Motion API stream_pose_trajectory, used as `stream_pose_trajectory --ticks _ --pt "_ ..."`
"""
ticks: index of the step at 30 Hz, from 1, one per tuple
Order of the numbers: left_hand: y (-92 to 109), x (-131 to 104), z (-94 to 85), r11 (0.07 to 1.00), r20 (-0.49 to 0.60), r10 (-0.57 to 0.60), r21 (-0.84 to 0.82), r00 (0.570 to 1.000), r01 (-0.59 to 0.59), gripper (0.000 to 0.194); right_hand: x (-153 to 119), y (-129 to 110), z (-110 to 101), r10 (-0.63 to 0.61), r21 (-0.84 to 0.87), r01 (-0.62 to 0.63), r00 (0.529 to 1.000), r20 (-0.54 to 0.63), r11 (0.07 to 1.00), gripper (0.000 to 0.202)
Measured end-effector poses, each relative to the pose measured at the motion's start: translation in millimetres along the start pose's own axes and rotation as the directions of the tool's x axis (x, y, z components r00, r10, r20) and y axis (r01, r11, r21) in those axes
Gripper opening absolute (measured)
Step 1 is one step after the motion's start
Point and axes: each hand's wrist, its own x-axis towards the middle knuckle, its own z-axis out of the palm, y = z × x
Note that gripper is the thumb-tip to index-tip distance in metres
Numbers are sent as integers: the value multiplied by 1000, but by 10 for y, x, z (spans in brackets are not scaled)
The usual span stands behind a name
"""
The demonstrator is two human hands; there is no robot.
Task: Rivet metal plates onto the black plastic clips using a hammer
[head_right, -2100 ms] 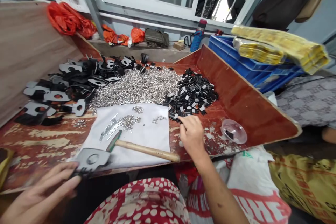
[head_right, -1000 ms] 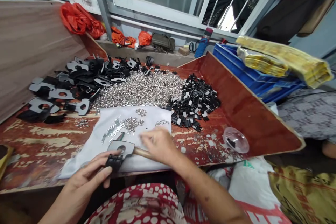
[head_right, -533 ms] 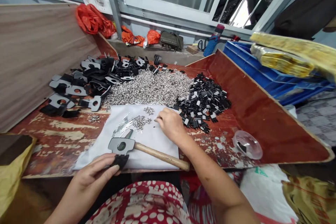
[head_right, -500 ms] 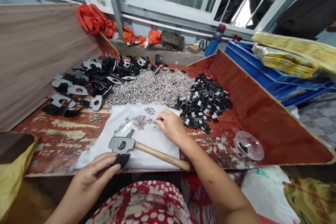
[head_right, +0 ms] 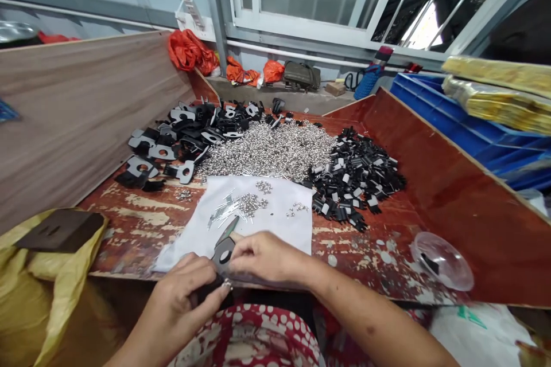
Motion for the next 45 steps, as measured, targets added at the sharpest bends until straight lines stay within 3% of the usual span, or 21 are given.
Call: stream_pose_trajectory --ticks 2,4,7,10,13,16,20,23,24,26,28,33,45 --pt "-82 -40 -48 989 -34 -120 -89 992 116 32 221 -63 -188 -177 -458 82 970 -167 885 19" --pt "-168 -87 -75 940 -67 -253 -251 965 230 29 521 -121 -371 -265 -737 2 934 -240 676 27" --pt "-263 -161 -71 756 -57 -451 -554 891 347 30 995 -191 -514 -256 -831 0 951 -172 556 26" --pt "-295 -205 -77 539 22 -548 -755 836 373 37 1347 -241 -477 -226 -882 53 972 -62 469 20" --pt "-283 -193 -139 351 93 -601 -861 793 367 32 1534 -237 -416 -203 -907 76 979 -11 415 21" --pt "-276 -152 -217 237 103 -647 -915 756 327 29 1597 -171 -479 -211 -916 53 977 -35 397 19" --pt "-296 -119 -259 154 85 -647 -959 757 239 27 1437 -125 -627 -274 -906 -15 951 -144 424 24" --pt "-308 -94 -232 105 59 -657 -980 751 169 31 1038 -218 -544 -367 -873 -2 907 -206 487 30" --pt "-309 -80 -214 96 54 -663 -983 746 156 32 864 -269 -465 -415 -849 42 885 -214 527 28" --pt "-303 -44 -169 94 50 -671 -984 740 152 33 517 -383 -254 -583 -681 307 784 -215 665 22" --pt "-285 -6 -119 97 56 -671 -982 739 162 34 242 -482 -28 -650 -567 461 737 -184 683 23" --pt "-192 28 -28 76 86 -652 -981 753 177 34 61 -554 304 -670 -559 512 734 -109 652 26" --pt "-65 -50 52 32 101 -639 -987 762 157 33 -7 -558 389 -682 -702 469 731 -32 536 25"
